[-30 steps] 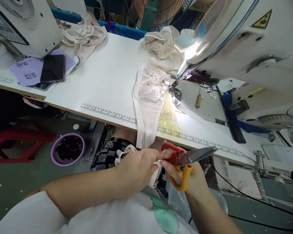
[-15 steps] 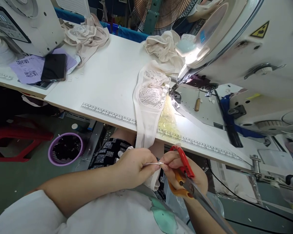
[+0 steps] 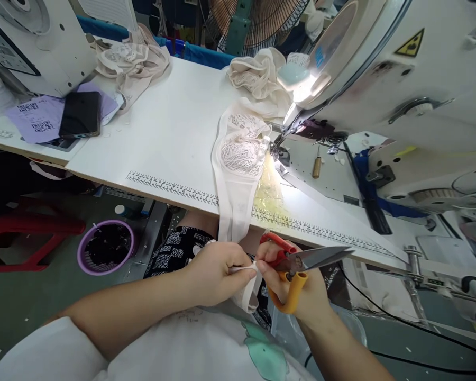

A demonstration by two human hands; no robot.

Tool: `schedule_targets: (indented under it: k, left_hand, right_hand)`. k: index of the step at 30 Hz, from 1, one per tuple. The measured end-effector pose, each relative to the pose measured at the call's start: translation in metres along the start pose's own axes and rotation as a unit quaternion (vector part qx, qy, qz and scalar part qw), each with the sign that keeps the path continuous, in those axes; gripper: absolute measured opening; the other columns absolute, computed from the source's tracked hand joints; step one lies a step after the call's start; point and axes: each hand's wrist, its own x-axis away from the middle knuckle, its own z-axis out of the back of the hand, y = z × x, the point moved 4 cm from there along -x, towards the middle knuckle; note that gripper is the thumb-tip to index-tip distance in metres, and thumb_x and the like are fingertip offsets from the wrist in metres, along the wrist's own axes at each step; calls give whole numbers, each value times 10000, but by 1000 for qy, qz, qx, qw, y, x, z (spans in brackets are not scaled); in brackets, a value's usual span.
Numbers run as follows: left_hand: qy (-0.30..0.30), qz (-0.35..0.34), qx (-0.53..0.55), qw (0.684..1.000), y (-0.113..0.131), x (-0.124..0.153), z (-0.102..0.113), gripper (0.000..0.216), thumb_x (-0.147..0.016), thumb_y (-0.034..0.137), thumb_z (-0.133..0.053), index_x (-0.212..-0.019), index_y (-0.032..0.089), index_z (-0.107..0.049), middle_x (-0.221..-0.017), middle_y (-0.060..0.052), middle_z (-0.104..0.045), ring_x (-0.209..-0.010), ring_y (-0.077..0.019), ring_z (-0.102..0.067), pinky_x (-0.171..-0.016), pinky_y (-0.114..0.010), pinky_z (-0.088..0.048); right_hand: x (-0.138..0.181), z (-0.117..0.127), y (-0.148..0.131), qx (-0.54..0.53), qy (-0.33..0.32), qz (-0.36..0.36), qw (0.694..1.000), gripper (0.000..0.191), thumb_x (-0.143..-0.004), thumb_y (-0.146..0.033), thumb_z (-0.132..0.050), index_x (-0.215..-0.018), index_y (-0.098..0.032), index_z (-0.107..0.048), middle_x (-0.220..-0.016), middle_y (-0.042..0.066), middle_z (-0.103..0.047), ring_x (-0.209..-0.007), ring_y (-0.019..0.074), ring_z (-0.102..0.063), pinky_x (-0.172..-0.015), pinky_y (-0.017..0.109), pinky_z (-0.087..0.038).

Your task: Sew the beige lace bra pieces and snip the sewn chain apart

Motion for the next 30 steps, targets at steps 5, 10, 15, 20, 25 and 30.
schedule_targets:
  k: [5,10,15,20,25,30]
  left_hand:
    - [-10,74,130,989,-5,-2,2,226,-757,223,-534,-549,137,-513,-541,15,-456,-541,-98,-429,-492,-217,-339]
    - [-16,114,195,974,-13,-3,7,231,-728,236,-555,-531,125,-505,-562,16,-442,-520,-80,-404,-481,-210,-313]
    - [-24,138,205,969,-20,-2,13,250,-728,287,-563,-547,122,-509,-565,19,-427,-518,-77,-380,-467,-209,-283]
    - [-25,176,198,964,-23,-1,17,245,-712,317,-569,-570,121,-532,-544,22,-432,-513,-79,-375,-468,-211,-281]
    - [-25,216,245,945,-26,-2,18,241,-649,341,-596,-562,125,-535,-485,33,-414,-473,-83,-370,-459,-226,-286]
    - [-29,227,276,933,-31,-3,18,234,-637,327,-625,-550,125,-544,-473,47,-397,-454,-65,-336,-458,-226,-268]
  right_hand:
    - [-7,-1,-4,15,-22,-33,999,210,-791,-359,-629,-787,-216,-475,-723,9,-535,-622,146,-526,-571,284,-466]
    - [-2,4,-3,15,-206,-73,976,523,-782,-716,-376,-791,-203,-475,-713,15,-464,-625,154,-445,-543,280,-427]
    - [15,4,8,66,-335,-108,933,638,-731,-812,-220,-763,-205,-414,-706,-2,-401,-593,134,-334,-518,263,-334]
    - [17,2,8,117,-331,-116,929,641,-706,-834,-210,-708,-211,-362,-655,-25,-358,-550,118,-281,-479,246,-265]
    - [19,6,15,145,-328,-121,926,638,-707,-835,-229,-695,-210,-356,-624,-39,-326,-548,114,-247,-484,242,-235]
    - [27,11,28,153,-327,-155,920,598,-725,-802,-313,-678,-206,-332,-627,-44,-305,-562,111,-235,-502,239,-238]
